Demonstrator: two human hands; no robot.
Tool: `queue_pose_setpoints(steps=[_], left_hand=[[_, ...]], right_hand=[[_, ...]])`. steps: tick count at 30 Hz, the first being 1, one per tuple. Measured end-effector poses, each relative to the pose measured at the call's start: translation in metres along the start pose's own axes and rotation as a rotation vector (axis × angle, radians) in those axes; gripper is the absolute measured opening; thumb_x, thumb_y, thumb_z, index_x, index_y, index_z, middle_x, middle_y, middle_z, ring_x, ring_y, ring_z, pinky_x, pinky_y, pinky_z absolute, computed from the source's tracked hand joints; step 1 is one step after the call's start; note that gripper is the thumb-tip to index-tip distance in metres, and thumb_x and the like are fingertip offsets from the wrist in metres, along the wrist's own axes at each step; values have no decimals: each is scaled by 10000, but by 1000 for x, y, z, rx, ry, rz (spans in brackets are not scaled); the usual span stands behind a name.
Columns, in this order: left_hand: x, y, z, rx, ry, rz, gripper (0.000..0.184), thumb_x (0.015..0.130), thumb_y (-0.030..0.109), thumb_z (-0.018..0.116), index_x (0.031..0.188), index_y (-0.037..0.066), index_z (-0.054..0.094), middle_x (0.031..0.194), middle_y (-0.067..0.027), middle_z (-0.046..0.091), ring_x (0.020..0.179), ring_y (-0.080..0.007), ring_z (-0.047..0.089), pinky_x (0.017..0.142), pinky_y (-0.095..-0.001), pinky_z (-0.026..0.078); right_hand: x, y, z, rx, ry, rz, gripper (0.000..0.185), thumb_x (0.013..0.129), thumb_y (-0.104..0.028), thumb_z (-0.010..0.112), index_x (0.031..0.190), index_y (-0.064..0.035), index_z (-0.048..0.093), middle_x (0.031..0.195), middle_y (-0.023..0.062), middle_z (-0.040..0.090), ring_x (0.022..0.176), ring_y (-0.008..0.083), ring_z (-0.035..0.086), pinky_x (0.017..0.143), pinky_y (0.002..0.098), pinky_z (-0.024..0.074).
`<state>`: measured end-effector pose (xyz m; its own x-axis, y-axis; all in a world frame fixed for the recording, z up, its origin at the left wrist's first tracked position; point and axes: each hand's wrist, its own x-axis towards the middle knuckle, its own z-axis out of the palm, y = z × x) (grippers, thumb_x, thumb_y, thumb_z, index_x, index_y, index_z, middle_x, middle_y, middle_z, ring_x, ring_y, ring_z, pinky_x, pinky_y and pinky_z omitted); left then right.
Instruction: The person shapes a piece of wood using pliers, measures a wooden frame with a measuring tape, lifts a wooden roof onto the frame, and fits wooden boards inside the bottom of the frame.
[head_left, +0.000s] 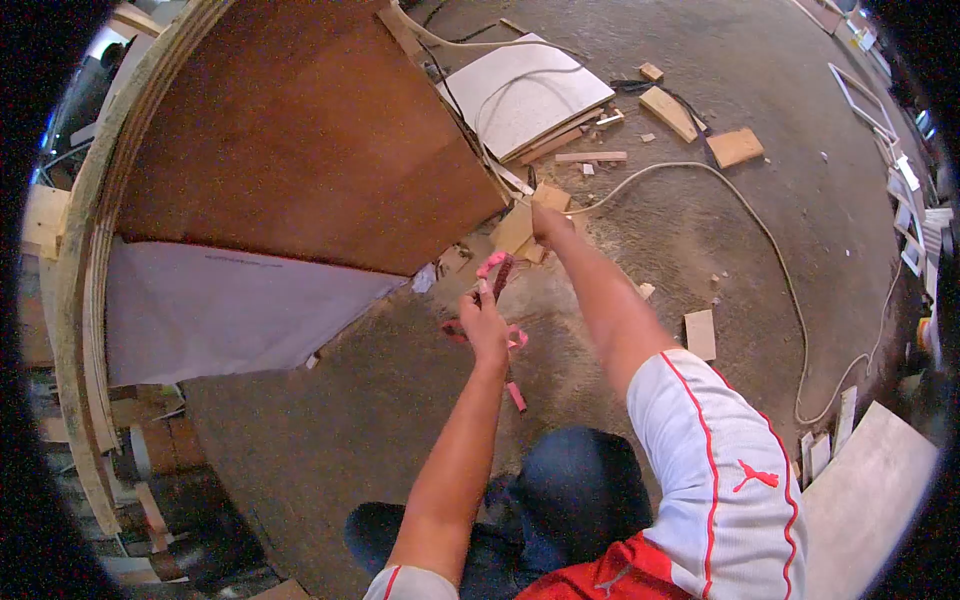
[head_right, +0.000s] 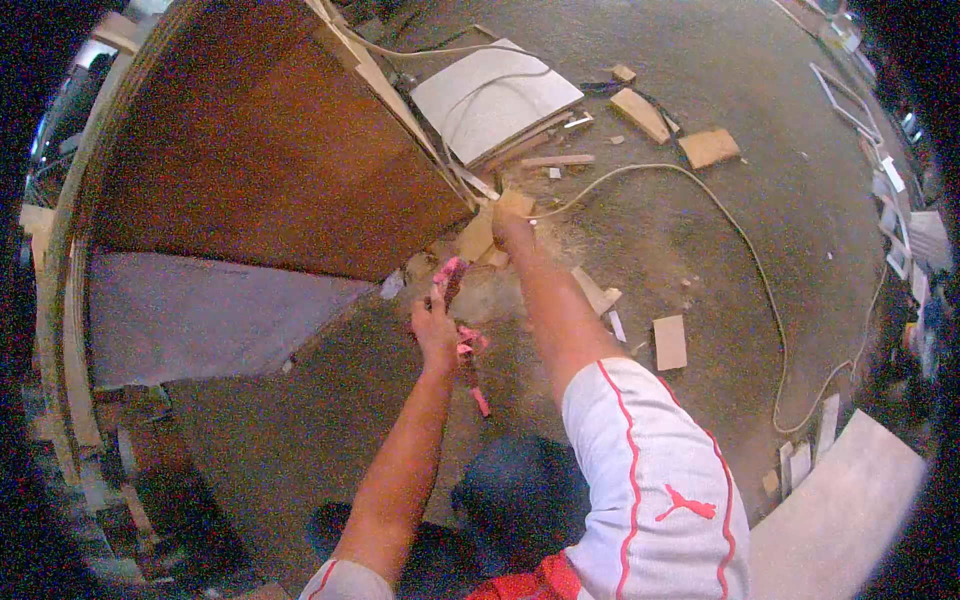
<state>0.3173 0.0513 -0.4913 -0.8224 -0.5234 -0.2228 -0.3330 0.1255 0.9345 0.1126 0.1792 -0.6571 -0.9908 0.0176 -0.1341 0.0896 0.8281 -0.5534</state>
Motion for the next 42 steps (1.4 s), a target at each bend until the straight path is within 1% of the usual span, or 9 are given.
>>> queue_pose_setpoints(steps=[7,10,13,15,19,22,24,31,42], left_hand=[[8,40,-21,-144,-108,-23,300,1028,301,607,963,15,664,835,1,622,786,-119,538,765,-290,454],[-9,77,-38,-319,-156,97,253,1028,275,610,961,41,680,824,24,632,730,-76,516,685,-252,436],[-17,102,-59,-337,-203,146,222,1023,246,619,948,49,689,822,30,630,724,-57,503,652,-243,419],[-28,117,-70,-193,-175,312,201,1008,236,639,949,51,693,811,39,625,731,-50,497,651,-238,408],[-52,163,-117,-242,-337,250,178,964,214,693,974,37,706,820,29,632,772,-89,530,710,-265,438],[-62,172,-148,-266,-260,561,152,918,181,732,923,30,712,867,-16,660,830,-151,577,779,-313,464],[-71,172,-181,-127,-56,897,126,880,150,760,862,38,706,944,-62,683,922,-212,623,858,-366,486],[-125,183,-278,-755,-22,907,73,807,-10,760,845,-6,698,903,-119,694,901,-241,645,832,-371,485],[-122,271,-372,-77,25,971,92,835,65,795,855,13,722,827,-88,731,768,-163,687,706,-310,529]], right_hand=[[-56,-78,-86,790,-264,-471,323,955,-287,660,1097,2,686,1022,123,726,944,209,690,813,379,547],[-112,-123,-174,769,-532,-685,323,965,-319,648,1070,-18,700,868,75,720,791,160,675,709,364,548],[-159,-172,-264,291,-650,-418,358,928,-400,668,1113,-98,721,889,112,733,800,222,693,741,377,544],[-160,-177,-274,216,-536,-803,273,937,-296,674,1029,-41,707,709,30,663,576,162,603,597,351,521],[-169,-186,-298,141,-454,-957,263,887,-271,748,951,-19,715,727,54,686,625,151,634,602,347,514],[-220,-242,-391,42,-696,-599,278,873,-280,762,917,-9,717,741,49,694,652,149,625,631,341,510],[-246,-254,-419,92,-642,-663,256,873,-257,753,908,-5,715,727,69,684,658,156,626,637,342,504],[-361,-386,-501,-58,-494,-1075,152,862,-185,700,882,-35,720,721,154,662,664,282,651,630,395,490],[-395,-529,-486,-337,-172,-1311,155,827,-190,675,799,-38,686,730,195,649,742,400,654,681,488,493]])
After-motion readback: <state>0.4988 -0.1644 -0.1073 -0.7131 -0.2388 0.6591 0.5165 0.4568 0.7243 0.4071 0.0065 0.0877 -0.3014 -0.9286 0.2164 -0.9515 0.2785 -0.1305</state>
